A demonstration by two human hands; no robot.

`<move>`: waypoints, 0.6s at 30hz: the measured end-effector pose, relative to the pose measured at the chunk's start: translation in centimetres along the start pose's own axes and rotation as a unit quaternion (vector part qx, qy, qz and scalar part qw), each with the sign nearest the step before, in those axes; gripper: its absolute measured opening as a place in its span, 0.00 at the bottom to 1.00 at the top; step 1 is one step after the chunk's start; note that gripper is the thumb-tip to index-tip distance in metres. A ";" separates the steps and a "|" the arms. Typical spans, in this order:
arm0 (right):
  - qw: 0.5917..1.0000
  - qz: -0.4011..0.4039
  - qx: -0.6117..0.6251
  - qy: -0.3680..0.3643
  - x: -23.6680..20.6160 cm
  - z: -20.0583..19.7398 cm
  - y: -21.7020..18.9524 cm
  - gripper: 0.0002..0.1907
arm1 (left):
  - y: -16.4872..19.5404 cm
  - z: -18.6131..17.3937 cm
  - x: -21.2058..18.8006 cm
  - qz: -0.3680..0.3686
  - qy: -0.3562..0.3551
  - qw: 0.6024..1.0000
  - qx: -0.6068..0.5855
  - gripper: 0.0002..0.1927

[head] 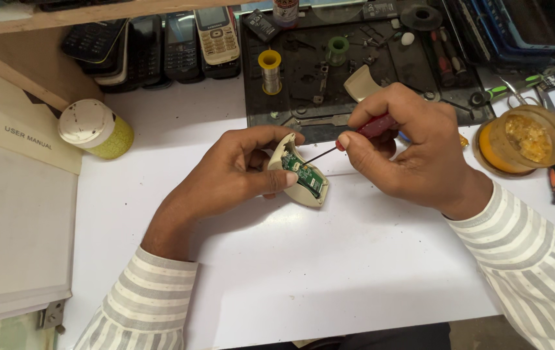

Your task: The person disassembles a small white electronic device at a repair bench, exposing its green circuit board, and uses a screwdriver to work on the board and housing. They reassemble the device, carry it to a glass display counter, and test it by operating a smartphone and a feature phone while holding the device.

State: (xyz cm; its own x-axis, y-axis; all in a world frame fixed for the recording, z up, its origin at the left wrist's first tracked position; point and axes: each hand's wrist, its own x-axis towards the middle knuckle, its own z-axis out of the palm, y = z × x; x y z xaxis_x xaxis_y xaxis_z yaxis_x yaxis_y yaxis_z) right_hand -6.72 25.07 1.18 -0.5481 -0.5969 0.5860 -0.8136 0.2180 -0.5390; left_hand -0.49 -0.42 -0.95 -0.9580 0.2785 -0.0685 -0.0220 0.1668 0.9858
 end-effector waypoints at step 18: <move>0.998 -0.028 0.042 0.023 -0.3 0.1 0.6 0.07 | 0.1 -0.5 0.0 0.003 -0.005 1.000 -0.012 0.28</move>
State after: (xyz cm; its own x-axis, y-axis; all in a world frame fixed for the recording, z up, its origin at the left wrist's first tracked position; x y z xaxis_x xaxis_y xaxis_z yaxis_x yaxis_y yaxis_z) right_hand -7.00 25.33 0.66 -0.5126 -0.5694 0.6426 -0.8248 0.1186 -0.5529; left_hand -0.62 -0.87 -0.77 -0.9551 0.2894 -0.0637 -0.0228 0.1428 0.9895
